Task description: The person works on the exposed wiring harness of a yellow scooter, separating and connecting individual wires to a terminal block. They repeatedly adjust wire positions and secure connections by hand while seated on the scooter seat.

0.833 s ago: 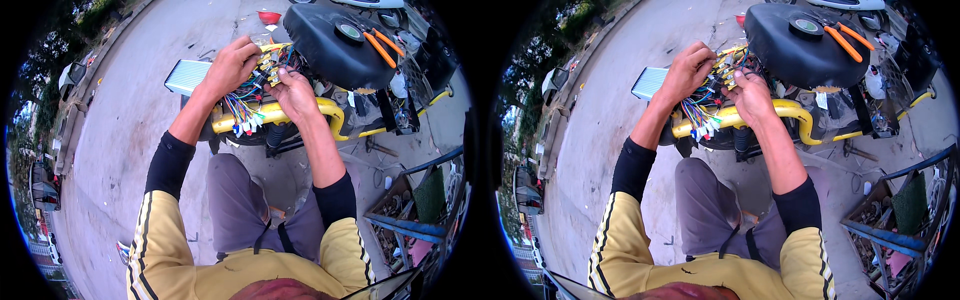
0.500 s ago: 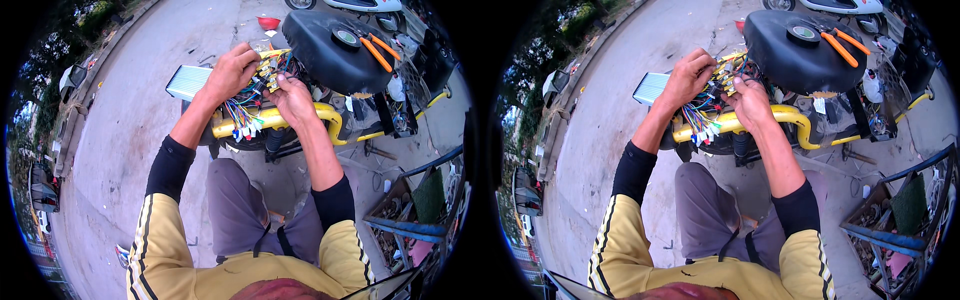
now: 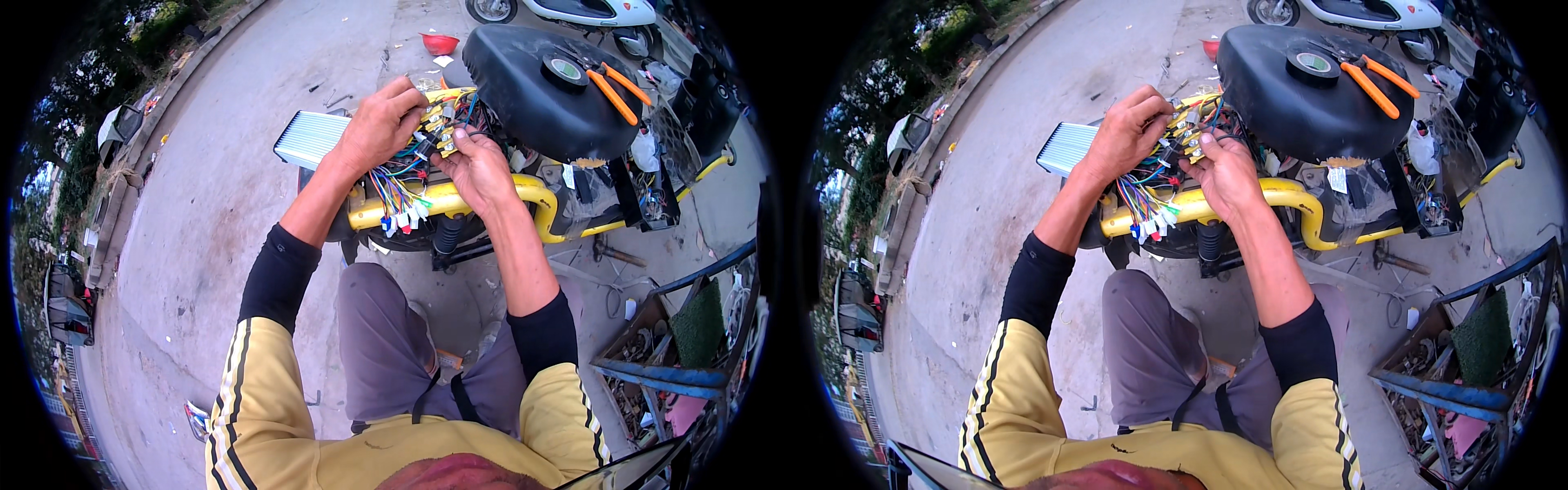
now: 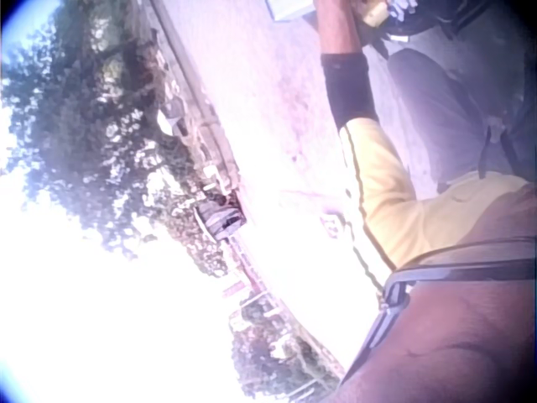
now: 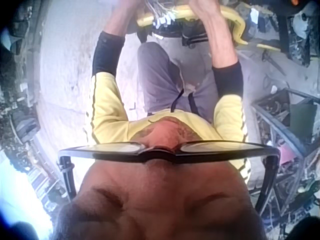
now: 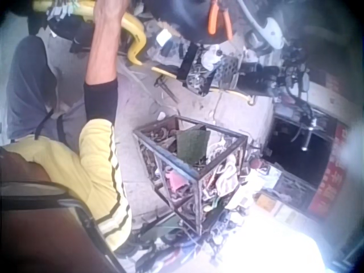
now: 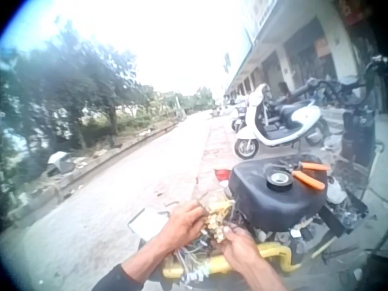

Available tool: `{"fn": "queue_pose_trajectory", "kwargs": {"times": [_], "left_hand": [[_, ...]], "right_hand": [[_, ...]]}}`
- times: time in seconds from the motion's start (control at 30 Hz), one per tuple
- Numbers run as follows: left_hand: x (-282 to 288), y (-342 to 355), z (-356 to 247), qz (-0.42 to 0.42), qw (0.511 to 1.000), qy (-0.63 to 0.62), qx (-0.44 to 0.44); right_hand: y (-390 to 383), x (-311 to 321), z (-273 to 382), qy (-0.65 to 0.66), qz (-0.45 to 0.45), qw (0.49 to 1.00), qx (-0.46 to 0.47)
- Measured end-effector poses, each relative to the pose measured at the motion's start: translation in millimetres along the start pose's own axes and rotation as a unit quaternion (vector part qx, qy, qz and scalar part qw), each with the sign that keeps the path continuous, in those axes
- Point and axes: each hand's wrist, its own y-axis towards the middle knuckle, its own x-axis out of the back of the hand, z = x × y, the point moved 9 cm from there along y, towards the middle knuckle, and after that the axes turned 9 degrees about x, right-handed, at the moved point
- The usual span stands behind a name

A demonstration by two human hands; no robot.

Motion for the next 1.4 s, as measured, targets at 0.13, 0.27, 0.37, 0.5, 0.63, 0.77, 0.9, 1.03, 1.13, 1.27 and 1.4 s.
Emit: {"fn": "queue_pose_trajectory", "kwargs": {"times": [0.13,0.27,0.37,0.5,0.63,0.77,0.9,1.03,1.13,1.27,1.4], "left_hand": [[0,0,-1,0.003,1.000,0.005,0.004],[0,0,0,0.001,1.000,0.003,0.006],[0,0,1,0.001,1.000,0.004,0.018],[1,0,4,0.000,0.999,0.031,0.040],[4,0,5,-0.036,0.999,-0.033,0.012],[-8,1,30,0.045,0.986,-0.053,0.151],[-5,-2,28,0.029,0.985,-0.090,0.146],[-6,-3,32,0.030,0.981,-0.109,0.159],[-6,-2,32,0.036,0.981,-0.106,0.160],[-7,-1,30,0.040,0.982,-0.102,0.153],[-8,-3,34,0.043,0.980,-0.111,0.162]], "right_hand": [[-1,0,0,0.001,-0.001,1.000,-0.001],[1,1,-2,0.012,0.011,1.000,-0.002],[2,3,-3,0.025,0.022,0.999,-0.004],[-1,0,1,0.041,0.025,0.999,-0.010],[-8,-5,5,0.042,0.014,0.999,-0.009],[-20,-8,13,-0.003,0.019,1.000,-0.013],[-41,-1,23,-0.133,-0.063,0.989,-0.019],[-47,-4,41,-0.306,-0.073,0.949,0.027],[-46,-21,49,-0.317,-0.033,0.945,0.075],[-36,-41,45,-0.303,-0.036,0.947,0.098],[-25,-49,40,-0.237,-0.027,0.964,0.114]]}}
